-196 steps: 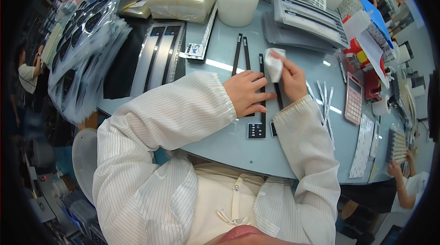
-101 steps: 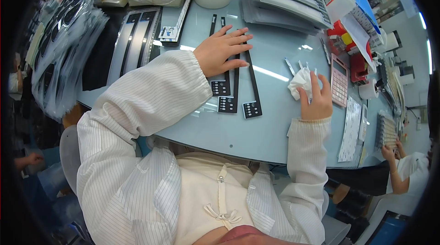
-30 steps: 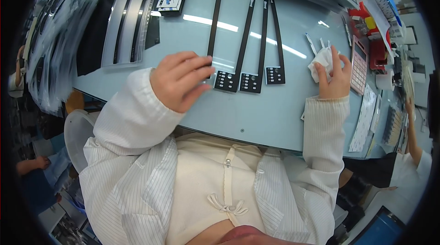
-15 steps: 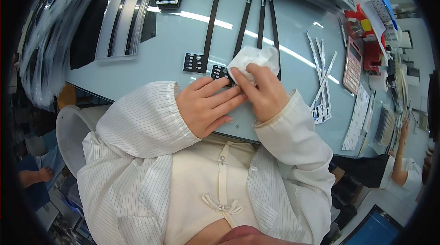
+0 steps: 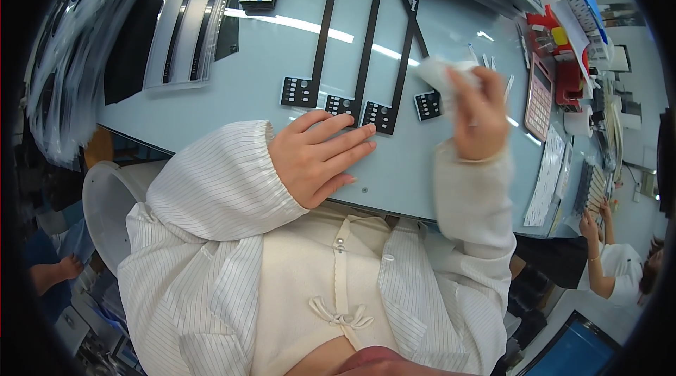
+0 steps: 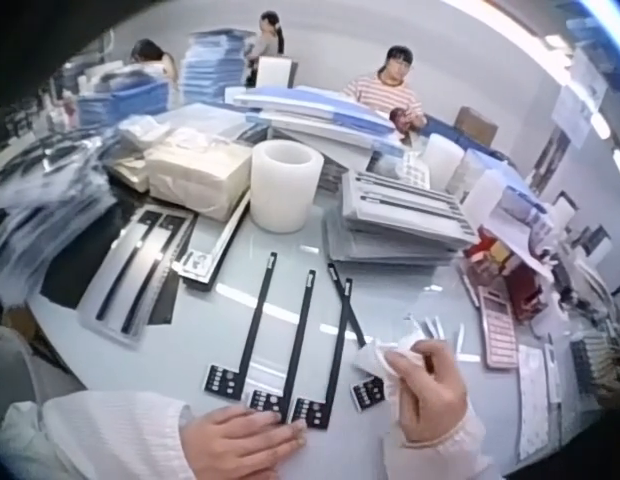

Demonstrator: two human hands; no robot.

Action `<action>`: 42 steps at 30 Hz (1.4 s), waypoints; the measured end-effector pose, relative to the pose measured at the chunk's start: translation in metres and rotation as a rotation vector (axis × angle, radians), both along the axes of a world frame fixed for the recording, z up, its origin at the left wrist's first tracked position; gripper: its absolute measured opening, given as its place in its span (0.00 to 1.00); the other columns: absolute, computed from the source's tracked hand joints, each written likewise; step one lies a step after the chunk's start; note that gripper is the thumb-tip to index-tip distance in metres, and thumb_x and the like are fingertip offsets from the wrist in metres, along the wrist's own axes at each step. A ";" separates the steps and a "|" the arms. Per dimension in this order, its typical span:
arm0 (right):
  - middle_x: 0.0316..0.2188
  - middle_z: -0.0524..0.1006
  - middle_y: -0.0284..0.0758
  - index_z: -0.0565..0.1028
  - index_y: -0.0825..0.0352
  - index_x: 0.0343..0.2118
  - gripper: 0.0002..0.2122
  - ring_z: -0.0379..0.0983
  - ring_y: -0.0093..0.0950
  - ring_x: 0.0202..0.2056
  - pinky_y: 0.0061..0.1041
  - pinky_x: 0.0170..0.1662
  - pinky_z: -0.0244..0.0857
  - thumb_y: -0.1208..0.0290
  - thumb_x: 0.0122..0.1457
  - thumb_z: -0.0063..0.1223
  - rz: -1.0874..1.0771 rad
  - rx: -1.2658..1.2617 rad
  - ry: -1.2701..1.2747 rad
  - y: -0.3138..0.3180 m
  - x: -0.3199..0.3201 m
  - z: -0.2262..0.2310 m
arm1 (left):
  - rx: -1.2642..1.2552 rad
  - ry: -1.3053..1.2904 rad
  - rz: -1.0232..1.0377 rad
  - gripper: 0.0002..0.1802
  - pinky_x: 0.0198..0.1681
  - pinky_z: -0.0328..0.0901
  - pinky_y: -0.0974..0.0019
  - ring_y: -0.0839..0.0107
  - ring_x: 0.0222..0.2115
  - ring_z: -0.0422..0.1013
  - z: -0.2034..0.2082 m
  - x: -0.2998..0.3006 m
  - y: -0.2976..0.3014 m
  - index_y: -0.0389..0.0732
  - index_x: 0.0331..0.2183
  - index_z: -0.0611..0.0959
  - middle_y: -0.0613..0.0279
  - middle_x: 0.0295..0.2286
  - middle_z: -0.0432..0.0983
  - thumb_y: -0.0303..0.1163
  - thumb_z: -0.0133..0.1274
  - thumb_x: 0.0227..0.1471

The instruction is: Applying adhesive strips to electronic components at a production workbench.

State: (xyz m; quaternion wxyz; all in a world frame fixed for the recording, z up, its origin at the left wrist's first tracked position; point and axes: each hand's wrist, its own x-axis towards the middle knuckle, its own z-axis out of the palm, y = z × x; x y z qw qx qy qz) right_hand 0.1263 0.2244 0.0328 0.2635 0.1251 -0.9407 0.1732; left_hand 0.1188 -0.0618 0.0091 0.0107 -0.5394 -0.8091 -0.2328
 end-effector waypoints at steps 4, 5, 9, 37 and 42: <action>0.42 0.75 0.38 0.81 0.64 0.46 0.18 0.76 0.26 0.38 0.21 0.38 0.73 0.88 0.54 0.53 -0.200 0.011 0.147 0.089 0.016 0.042 | -0.027 0.021 -0.018 0.28 0.58 0.57 0.55 0.58 0.56 0.64 0.002 0.001 -0.002 0.37 0.54 0.75 0.55 0.56 0.69 0.38 0.56 0.53; 0.44 0.75 0.38 0.79 0.64 0.50 0.18 0.76 0.26 0.41 0.21 0.38 0.73 0.84 0.56 0.55 -0.298 0.052 0.179 0.115 0.030 0.053 | -0.011 0.021 -0.040 0.28 0.58 0.57 0.55 0.58 0.56 0.64 0.005 -0.001 -0.001 0.37 0.54 0.75 0.55 0.56 0.69 0.38 0.56 0.53; 0.49 0.74 0.42 0.76 0.66 0.53 0.19 0.76 0.35 0.46 0.28 0.46 0.72 0.80 0.57 0.58 -0.623 -0.086 0.159 0.167 0.041 0.036 | -0.013 0.011 -0.045 0.27 0.59 0.56 0.55 0.58 0.57 0.63 0.005 -0.001 -0.001 0.37 0.53 0.75 0.55 0.56 0.69 0.38 0.56 0.54; 0.42 0.79 0.43 0.79 0.71 0.41 0.17 0.76 0.40 0.40 0.32 0.45 0.69 0.83 0.45 0.62 -0.013 -0.023 0.049 0.022 0.081 0.024 | 0.009 -0.178 -0.044 0.28 0.57 0.58 0.47 0.47 0.57 0.65 0.018 -0.007 0.006 0.36 0.46 0.80 0.48 0.55 0.71 0.29 0.63 0.38; 0.40 0.81 0.42 0.80 0.68 0.44 0.16 0.77 0.39 0.41 0.31 0.46 0.69 0.79 0.49 0.65 -0.446 0.187 0.069 0.110 0.105 0.035 | 0.003 -0.153 -0.065 0.27 0.58 0.58 0.46 0.46 0.57 0.65 0.014 -0.008 0.005 0.36 0.45 0.81 0.48 0.55 0.71 0.29 0.63 0.38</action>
